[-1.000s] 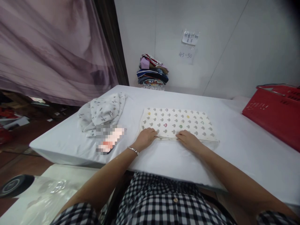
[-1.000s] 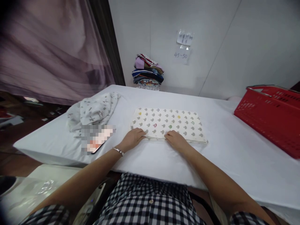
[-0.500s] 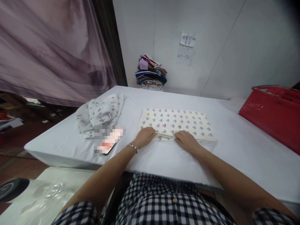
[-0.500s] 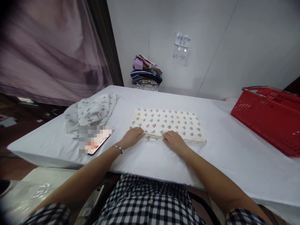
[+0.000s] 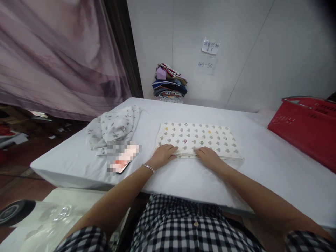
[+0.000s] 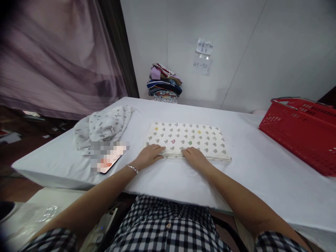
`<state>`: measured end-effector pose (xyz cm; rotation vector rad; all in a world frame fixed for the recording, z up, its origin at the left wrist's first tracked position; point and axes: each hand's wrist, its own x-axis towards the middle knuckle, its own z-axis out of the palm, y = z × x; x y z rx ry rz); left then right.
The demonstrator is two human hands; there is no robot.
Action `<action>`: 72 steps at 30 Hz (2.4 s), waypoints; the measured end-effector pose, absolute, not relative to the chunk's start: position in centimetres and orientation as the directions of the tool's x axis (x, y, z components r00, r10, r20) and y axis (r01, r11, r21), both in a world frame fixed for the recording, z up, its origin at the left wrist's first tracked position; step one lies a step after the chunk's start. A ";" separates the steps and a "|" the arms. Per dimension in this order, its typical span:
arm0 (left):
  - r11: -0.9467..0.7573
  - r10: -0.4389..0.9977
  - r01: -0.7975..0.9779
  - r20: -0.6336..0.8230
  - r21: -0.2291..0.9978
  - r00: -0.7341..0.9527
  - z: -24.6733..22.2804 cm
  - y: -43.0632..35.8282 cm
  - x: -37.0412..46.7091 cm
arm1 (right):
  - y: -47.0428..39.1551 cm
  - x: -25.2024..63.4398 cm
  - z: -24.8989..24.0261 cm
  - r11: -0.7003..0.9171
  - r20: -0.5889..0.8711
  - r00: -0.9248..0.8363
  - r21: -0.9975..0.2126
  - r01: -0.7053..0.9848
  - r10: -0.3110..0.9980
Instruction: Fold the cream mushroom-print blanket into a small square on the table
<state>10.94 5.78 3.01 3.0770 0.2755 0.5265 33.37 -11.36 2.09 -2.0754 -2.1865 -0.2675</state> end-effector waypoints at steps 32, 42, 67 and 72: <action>-0.981 0.172 0.193 0.368 -0.021 0.914 0.0 6.8 9.0 | -17.1 37.8 1.8 -0.059 0.313 0.026 0.099 0.993 0.949; -0.982 0.149 0.182 0.364 -0.056 0.919 1.1 6.3 9.8 | -24.7 45.6 2.1 -0.305 0.283 0.246 0.185 0.934 0.927; -0.987 0.129 0.157 0.438 -0.028 0.889 0.3 6.3 10.0 | -23.6 47.5 3.1 -0.565 -0.332 0.818 -0.825 -0.011 0.470; -0.987 0.142 0.159 0.442 -0.001 0.886 0.2 6.4 10.0 | -23.1 47.4 3.8 -0.603 -0.418 0.782 -0.795 -0.068 0.462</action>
